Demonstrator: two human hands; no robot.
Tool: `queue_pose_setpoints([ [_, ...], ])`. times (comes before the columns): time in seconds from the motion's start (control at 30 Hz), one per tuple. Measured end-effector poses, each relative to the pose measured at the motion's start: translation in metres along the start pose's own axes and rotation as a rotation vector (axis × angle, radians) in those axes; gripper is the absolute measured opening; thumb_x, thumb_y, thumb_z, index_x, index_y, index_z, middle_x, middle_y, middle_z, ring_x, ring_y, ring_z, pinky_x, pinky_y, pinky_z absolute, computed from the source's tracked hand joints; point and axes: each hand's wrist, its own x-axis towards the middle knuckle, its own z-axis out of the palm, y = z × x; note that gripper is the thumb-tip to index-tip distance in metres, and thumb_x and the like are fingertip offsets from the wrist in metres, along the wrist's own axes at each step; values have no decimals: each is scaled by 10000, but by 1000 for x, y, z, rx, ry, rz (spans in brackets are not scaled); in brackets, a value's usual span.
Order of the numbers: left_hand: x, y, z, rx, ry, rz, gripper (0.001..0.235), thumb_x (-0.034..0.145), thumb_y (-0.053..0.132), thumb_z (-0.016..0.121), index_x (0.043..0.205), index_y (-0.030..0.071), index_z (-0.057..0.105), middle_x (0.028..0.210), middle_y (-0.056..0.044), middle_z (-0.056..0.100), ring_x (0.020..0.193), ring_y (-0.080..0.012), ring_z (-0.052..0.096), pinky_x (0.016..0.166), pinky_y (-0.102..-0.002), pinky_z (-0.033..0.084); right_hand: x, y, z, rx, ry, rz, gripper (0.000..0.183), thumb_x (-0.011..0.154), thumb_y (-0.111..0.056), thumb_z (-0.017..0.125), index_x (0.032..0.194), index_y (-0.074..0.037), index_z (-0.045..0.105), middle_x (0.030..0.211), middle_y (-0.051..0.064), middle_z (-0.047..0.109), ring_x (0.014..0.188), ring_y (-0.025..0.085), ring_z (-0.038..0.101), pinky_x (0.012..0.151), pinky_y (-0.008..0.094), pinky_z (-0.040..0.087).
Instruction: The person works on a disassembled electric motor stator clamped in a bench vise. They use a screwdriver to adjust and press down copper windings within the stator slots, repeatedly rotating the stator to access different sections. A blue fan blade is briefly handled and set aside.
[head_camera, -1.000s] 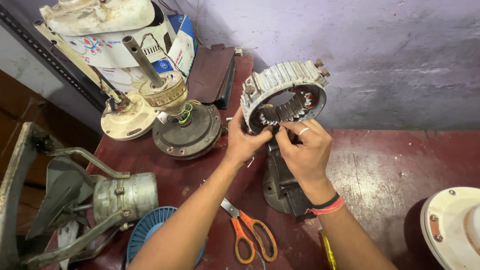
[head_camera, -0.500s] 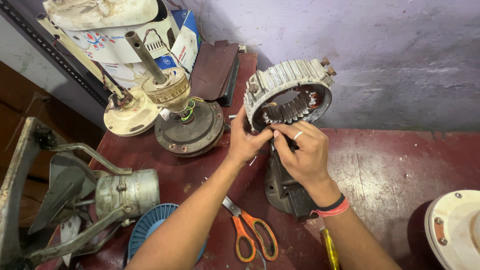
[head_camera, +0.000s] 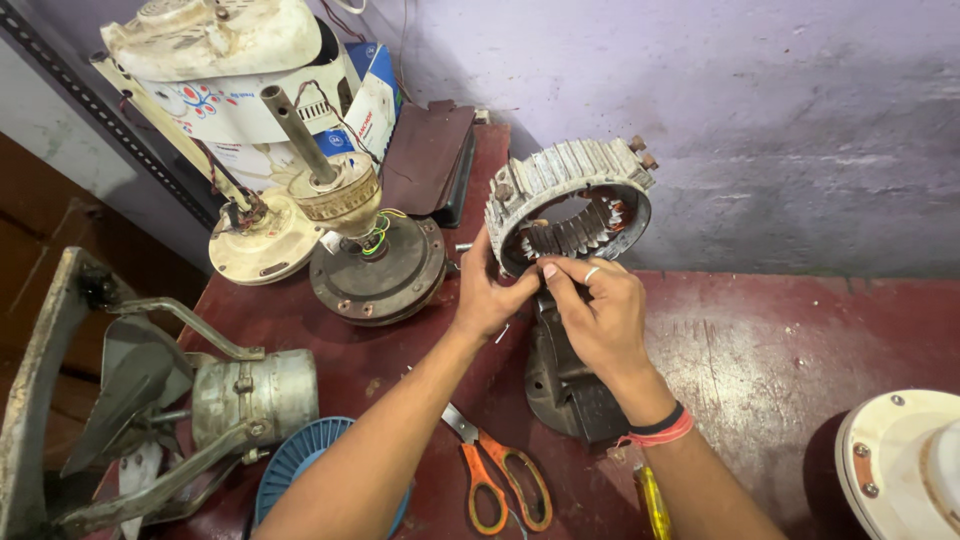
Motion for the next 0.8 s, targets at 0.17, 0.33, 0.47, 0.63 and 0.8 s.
queue_pose_setpoints([
  [0.17,-2,0,2,-9,-8,-7,548,836,1,707,1366,-15,571,1226,-61,700,1104,-117,648,1006,-294,527,0,-2,0,-31,-15,-4,159,932,-139,711,1040,-62,799,819,139,737,732,256,698,698,362,513],
  [0.33,-2,1,1,-7,-19,17,549,834,18,682,1367,-10,553,1255,-72,683,1133,-136,644,1026,-305,519,0,-2,1,-31,-6,-36,158,939,-156,704,1031,-67,796,869,139,753,783,266,716,726,357,527],
  [0.47,-3,4,2,-131,-44,27,586,829,32,637,1400,0,506,1281,-71,649,1173,-143,612,1061,-310,486,0,-1,0,-41,-24,-22,161,930,-156,700,1023,-69,798,839,136,743,757,269,709,711,359,522],
  [0.63,-7,9,3,-90,-15,40,498,924,147,734,1365,-17,571,1237,-78,692,1132,-144,647,1042,-305,512,0,1,-6,-18,-84,-6,174,926,-132,725,1065,-50,790,822,118,739,722,218,690,677,323,511],
  [0.8,-4,5,10,-34,81,-51,450,886,170,836,1250,-17,649,1125,-56,736,1021,-118,677,946,-285,553,-10,1,-42,353,-170,292,350,951,-97,691,1297,-49,709,898,61,746,813,85,663,742,217,528],
])
